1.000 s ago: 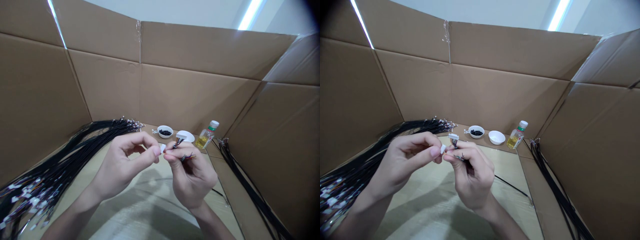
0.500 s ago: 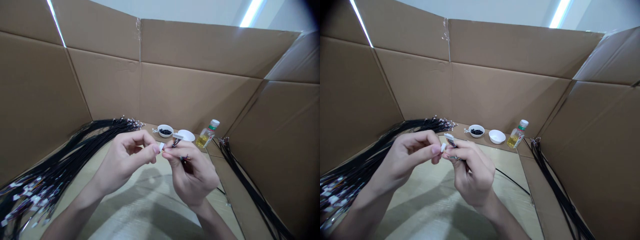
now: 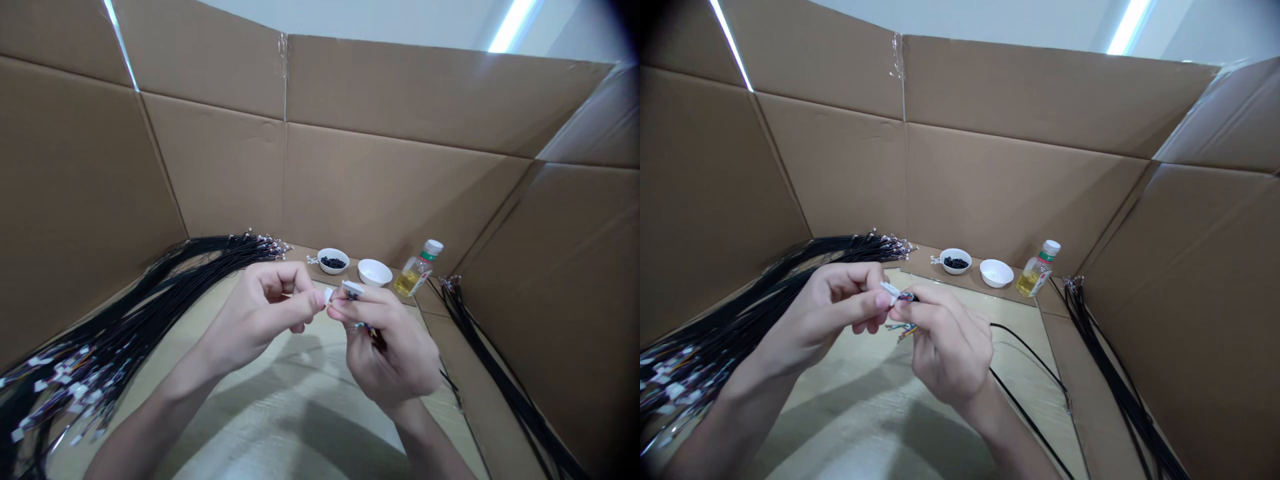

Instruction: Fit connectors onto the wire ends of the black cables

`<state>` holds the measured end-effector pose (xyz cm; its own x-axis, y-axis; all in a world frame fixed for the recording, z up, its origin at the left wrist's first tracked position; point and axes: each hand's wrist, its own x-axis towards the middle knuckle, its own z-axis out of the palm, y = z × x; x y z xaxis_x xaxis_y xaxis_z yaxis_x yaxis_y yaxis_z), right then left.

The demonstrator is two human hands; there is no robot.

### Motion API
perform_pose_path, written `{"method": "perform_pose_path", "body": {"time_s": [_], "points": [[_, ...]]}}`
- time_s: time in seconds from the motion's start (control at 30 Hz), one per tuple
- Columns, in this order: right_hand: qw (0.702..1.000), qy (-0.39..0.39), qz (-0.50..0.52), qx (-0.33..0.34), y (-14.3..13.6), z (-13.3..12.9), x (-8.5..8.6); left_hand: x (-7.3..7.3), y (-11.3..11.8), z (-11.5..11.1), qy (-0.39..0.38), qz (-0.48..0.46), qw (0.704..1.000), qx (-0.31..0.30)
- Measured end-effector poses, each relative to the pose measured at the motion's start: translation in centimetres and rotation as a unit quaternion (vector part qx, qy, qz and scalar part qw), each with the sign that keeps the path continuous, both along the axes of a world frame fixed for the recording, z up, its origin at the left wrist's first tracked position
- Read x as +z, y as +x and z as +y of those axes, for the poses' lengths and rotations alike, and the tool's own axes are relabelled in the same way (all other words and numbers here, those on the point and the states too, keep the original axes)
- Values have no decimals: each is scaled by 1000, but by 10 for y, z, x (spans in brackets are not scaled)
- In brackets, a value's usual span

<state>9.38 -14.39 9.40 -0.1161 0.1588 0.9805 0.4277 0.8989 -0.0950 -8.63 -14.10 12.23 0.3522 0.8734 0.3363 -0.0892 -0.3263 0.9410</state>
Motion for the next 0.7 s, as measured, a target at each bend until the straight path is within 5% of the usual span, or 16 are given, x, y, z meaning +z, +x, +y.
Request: {"method": "perform_pose_path", "body": {"time_s": [0.4,0.7], "points": [[999,18,-32,-23,5,0,2,-10,6,4,-76,-80,992,-59],[993,-44,71,88,-2,7,0,-4,5,3,-62,-73,995,-39]]}}
